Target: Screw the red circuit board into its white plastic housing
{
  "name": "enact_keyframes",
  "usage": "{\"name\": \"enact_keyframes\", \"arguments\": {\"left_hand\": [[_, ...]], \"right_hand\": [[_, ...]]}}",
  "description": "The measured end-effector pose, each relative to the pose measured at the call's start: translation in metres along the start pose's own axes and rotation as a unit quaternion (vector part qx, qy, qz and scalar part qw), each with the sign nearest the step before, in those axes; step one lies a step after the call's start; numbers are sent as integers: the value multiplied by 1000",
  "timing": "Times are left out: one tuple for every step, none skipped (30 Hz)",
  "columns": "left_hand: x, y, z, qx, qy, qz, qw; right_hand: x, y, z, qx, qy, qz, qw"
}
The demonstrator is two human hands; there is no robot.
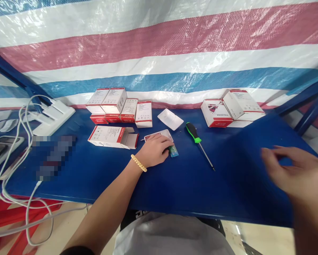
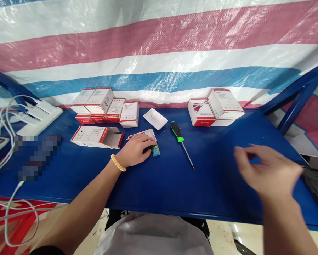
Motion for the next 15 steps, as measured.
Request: {"name": "enact_keyframes", "arguments": {"left_hand": [[0,0,0,-3,-1,-1,1000],[-1,0,0,-5,-1,-2,1000],[-1,0,0,-7,-1,-3,1000],[-1,0,0,-6,1,-4,1000],[-1,0,1,-4,5,-4,1000],[0,-1,2,1,11,-3,1000],[0,-3,3,8,19,-2,1000],[0,-4,4,15,29,0,999],[0,-6,5,21,40,3,999],[1,-8,6,23,50,8,998],[1,-10,7,22,60,14,998],[1,-13,7,16,70,22,997],[1,-15,7,8,79,33,996],[1,-18,7,-1,88,44,995],[1,-20,7,-8,95,54,994]], "right_hand": [[-22,-32,-8,-53,7,53,997],[-41,-60,-16,-100,14,89,991],[-58,-84,-24,-142,11,113,983],[-71,-104,-34,-185,-2,124,975],[-81,-121,-48,-232,-47,126,963],[-88,-137,-63,-268,-104,128,949],[-91,-152,-76,-295,-160,137,932],[-92,-164,-88,-309,-213,145,915],[-92,-174,-98,-314,-256,154,901],[-91,-182,-106,-312,-287,163,891],[-90,-188,-112,-306,-307,167,886],[-88,-191,-117,-298,-317,167,885],[-87,-193,-121,-289,-319,163,888],[-85,-193,-125,-279,-318,157,892],[-83,-192,-127,-270,-314,150,898]]}}
Point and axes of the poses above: each hand's wrist, its own x-axis away from the middle knuckle, its own z-axis out of the back of the hand, y = z × x, the point moved 7 cm from there along -x, towards the middle knuckle, and after that the axes turned 10 degrees about z, right-handed, at the moved point
